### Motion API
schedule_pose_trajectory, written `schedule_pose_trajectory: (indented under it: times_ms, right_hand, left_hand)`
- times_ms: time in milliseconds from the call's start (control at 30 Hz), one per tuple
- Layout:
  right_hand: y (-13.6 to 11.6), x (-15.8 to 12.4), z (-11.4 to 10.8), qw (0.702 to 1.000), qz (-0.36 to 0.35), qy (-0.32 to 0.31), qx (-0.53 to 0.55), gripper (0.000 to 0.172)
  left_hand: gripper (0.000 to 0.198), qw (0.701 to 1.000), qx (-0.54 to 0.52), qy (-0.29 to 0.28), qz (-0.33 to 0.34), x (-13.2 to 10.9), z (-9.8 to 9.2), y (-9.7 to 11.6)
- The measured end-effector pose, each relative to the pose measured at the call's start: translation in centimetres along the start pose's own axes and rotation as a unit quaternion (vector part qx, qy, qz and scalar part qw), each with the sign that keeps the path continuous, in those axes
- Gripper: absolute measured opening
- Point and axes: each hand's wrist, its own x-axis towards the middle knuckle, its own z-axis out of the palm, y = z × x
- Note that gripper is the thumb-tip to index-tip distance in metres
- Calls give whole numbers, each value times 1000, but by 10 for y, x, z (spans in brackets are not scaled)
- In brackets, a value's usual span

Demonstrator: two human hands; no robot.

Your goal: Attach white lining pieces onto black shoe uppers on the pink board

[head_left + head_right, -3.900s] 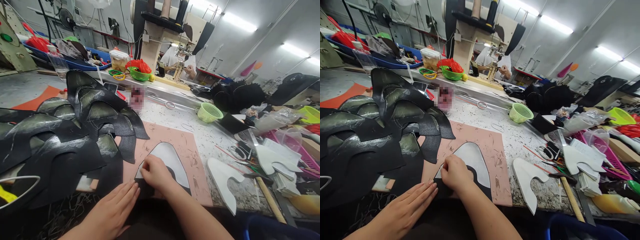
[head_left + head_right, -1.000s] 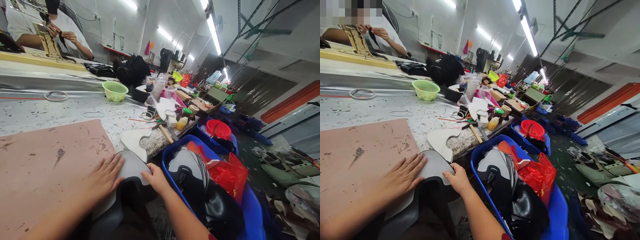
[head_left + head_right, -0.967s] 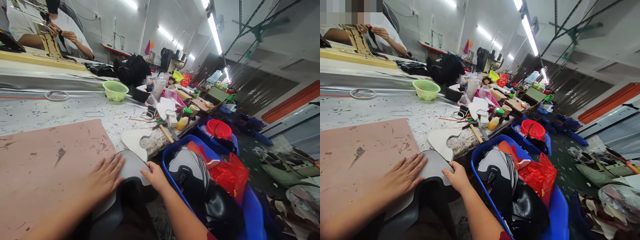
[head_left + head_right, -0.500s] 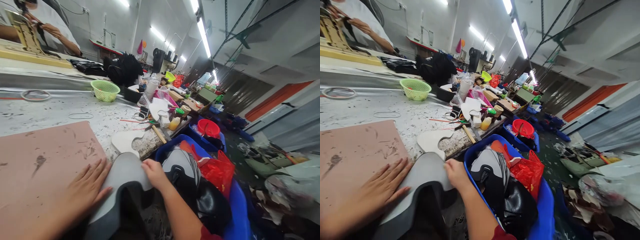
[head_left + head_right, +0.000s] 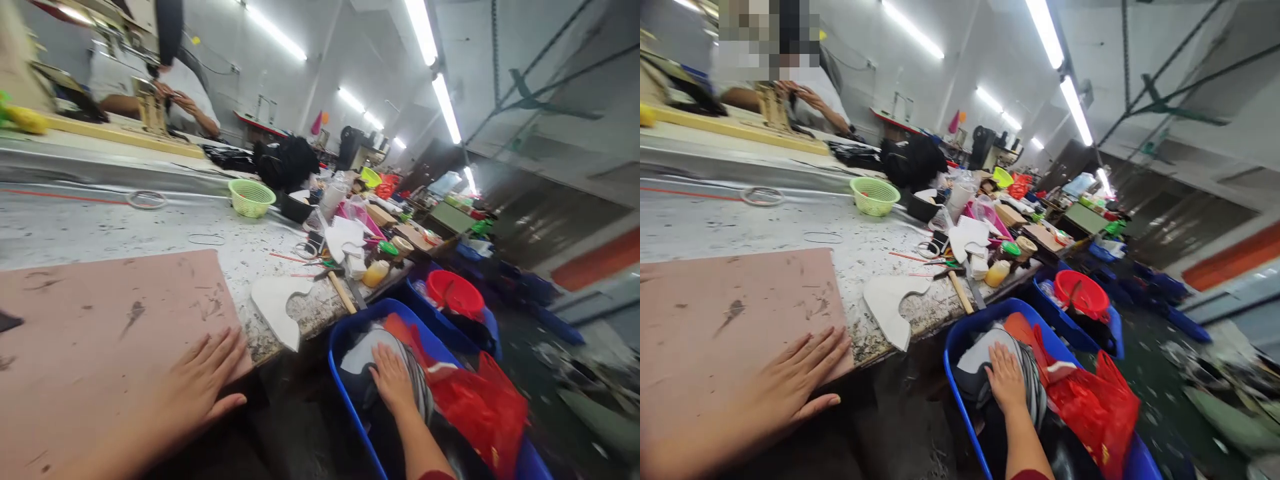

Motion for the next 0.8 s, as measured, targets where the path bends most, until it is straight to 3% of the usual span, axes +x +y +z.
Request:
schedule_pose_trajectory:
  times_ms: [100, 167, 233, 300, 367, 433, 500, 533, 633, 733, 800]
  right_hand:
    - [-1, 1, 16, 991, -47, 88, -90, 43]
    - [-20, 15, 22, 980, -66, 169, -82, 47]
    - [-56, 41, 26, 972, -126, 194, -30, 50]
    - [-104, 76, 26, 964, -204, 165, 28, 48]
    - [-153, 112, 24, 958, -270, 76, 60, 47]
    - [-193, 143, 24, 946, -314, -52, 59, 47]
    - [-217, 166, 27, 930, -330, -156, 42, 49]
    - [-222, 174, 30, 927, -327, -179, 33, 51]
    - [-222, 183, 46, 950, -273, -152, 6, 51]
    - [-206, 181, 67, 974, -208, -92, -5, 48]
    - [-192, 181, 82, 976, -206, -64, 15, 44]
  left_hand:
    - [68, 996, -42, -78, -8, -22, -20, 5]
    - [65, 988, -80, -128, -35, -38, -39, 14]
    - [59, 979, -117, -152, -64, -49, -59, 25]
    - [56, 976, -139, -148, -80, -53, -74, 34]
    - [54, 977, -141, -128, -91, -57, -84, 34]
    - [52, 981, -123, -92, -120, -68, -90, 24]
    - [48, 980, -96, -36, -169, -93, -94, 5]
    - [45, 976, -81, -4, -204, -110, -95, -6]
    - [41, 932, -34, 95, -349, -177, -102, -38]
    - [43, 844, 20, 178, -505, -248, -113, -58]
    - [45, 789, 49, 208, -575, -284, -122, -63]
